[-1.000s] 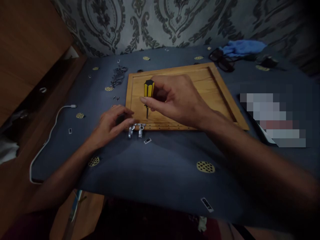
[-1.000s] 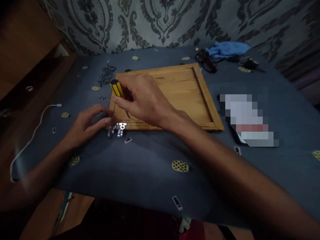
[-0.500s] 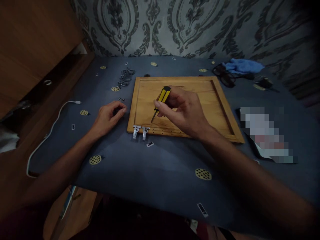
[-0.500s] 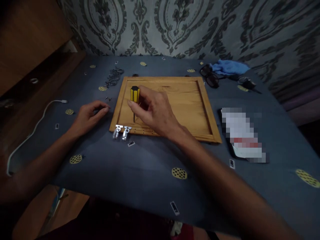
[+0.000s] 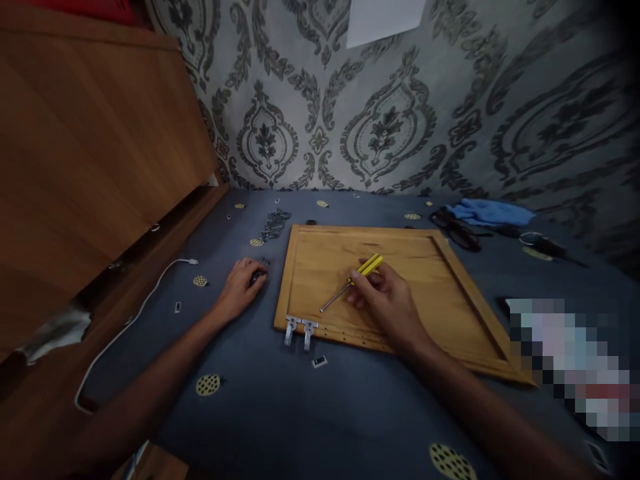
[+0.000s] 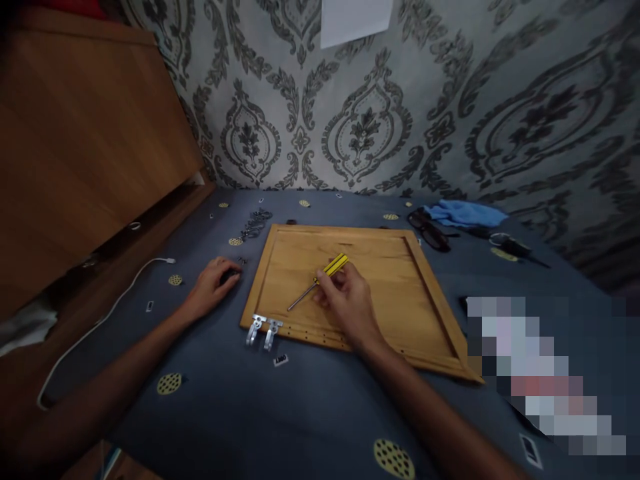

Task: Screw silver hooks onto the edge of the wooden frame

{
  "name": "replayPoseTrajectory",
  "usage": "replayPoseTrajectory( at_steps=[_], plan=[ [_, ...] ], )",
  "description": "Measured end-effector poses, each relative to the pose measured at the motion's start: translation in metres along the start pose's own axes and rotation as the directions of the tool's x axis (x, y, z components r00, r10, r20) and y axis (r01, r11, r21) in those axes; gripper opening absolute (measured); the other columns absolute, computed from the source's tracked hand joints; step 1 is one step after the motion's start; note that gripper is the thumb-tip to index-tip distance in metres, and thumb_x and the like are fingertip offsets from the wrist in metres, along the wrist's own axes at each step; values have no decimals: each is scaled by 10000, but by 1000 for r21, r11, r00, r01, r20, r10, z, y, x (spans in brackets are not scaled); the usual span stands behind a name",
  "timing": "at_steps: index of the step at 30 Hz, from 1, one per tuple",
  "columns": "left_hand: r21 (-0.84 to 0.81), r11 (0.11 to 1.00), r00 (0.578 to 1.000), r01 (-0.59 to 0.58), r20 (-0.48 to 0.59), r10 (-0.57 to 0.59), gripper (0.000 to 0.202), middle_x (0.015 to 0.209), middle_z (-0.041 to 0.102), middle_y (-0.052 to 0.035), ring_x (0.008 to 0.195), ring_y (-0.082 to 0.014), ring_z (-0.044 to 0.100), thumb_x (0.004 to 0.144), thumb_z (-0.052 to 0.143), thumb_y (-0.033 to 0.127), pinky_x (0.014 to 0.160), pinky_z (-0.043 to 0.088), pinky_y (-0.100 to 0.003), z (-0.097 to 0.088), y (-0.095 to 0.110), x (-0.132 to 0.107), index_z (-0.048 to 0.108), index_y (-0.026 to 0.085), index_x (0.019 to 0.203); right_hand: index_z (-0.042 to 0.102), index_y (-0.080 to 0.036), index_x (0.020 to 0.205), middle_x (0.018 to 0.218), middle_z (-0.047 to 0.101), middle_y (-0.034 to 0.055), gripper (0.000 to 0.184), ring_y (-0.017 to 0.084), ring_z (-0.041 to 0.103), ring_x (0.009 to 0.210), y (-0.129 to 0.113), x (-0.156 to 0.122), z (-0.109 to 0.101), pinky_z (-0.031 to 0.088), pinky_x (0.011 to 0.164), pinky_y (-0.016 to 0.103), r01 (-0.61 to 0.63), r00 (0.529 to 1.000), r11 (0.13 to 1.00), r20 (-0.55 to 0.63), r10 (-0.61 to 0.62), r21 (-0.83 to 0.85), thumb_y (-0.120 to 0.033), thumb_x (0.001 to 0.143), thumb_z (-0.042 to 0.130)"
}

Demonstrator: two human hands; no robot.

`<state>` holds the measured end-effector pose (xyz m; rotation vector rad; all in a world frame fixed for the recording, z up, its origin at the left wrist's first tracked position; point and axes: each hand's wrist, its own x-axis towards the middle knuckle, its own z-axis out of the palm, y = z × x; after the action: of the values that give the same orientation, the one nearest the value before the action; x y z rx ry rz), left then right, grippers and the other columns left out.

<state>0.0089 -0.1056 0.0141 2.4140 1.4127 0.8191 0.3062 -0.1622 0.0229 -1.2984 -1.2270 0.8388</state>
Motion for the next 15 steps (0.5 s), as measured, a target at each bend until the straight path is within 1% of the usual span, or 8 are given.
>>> replayPoseTrajectory(
  at_steps=[2, 4, 5, 6, 8, 11, 13, 15],
  plan=[
    [17, 1000, 999, 26, -21, -25, 202, 1026, 683, -71, 995, -238, 628, 945, 540, 230, 957, 521, -410, 1, -6, 4, 682, 201, 1085, 503, -160, 1242, 602, 643, -33, 691, 191, 629, 481, 3, 1, -2, 456, 434, 285, -39, 999, 999, -10, 38, -28, -644, 791, 701],
    [33, 998, 997, 54, -50, -52, 244, 1097, 677, -86, 1060, -249, 622, 947, 524, 191, 994, 516, -429, 1, -14, 13, 670, 197, 1142, 404, -116, 1394, 594, 645, -43, 811, 196, 624, 482, 3, 1, -4, 447, 446, 289, -62, 998, 996, -24, 61, -64, -589, 799, 691],
    [42, 997, 996, 68, -66, -65, 262, 1130, 673, -92, 1086, -253, 618, 946, 517, 169, 1007, 514, -436, 1, -18, 20, 665, 197, 1161, 358, -102, 1449, 592, 646, -48, 846, 194, 619, 484, 3, 1, -5, 447, 462, 293, -64, 998, 993, -27, 61, -103, -552, 808, 675],
    [52, 995, 994, 81, -81, -77, 284, 1153, 670, -96, 1103, -255, 615, 948, 506, 147, 1020, 512, -444, 0, -22, 28, 661, 199, 1180, 349, -94, 1474, 584, 643, -53, 841, 192, 613, 484, 2, 2, -6, 445, 480, 296, -60, 998, 987, -27, 57, -151, -512, 813, 657],
    [78, 992, 991, 100, -102, -91, 302, 1184, 669, -105, 1144, -262, 609, 966, 492, 128, 1063, 495, -468, -1, -30, 47, 663, 197, 1205, 461, -96, 1424, 564, 631, -51, 720, 184, 600, 482, 0, 3, -8, 443, 521, 306, -45, 999, 967, -15, 43, -249, -433, 809, 624],
    [128, 985, 989, 118, -109, -104, 271, 1226, 661, -122, 1197, -263, 607, 1008, 506, 156, 1093, 491, -484, 0, -38, 76, 663, 166, 1229, 646, -130, 1200, 552, 625, -34, 477, 177, 592, 465, -2, 4, -9, 435, 551, 314, -27, 1000, 949, 4, 30, -314, -374, 794, 592],
    [161, 980, 991, 115, -86, -103, 263, 1259, 655, -111, 1178, -251, 633, 1022, 589, 274, 1042, 539, -483, 2, -41, 91, 646, 156, 1250, 684, -152, 1097, 559, 625, -28, 389, 177, 600, 459, -2, 4, -9, 427, 548, 311, -21, 1000, 945, 8, 25, -326, -371, 796, 574],
    [196, 974, 993, 113, -55, -104, 340, 1295, 645, -110, 1147, -244, 655, 1009, 638, 366, 988, 579, -470, 4, -42, 101, 629, 157, 1278, 698, -163, 1045, 559, 617, -29, 352, 179, 610, 460, -1, 4, -8, 420, 537, 304, -17, 1000, 943, 13, 23, -332, -376, 801, 561]
  ],
)
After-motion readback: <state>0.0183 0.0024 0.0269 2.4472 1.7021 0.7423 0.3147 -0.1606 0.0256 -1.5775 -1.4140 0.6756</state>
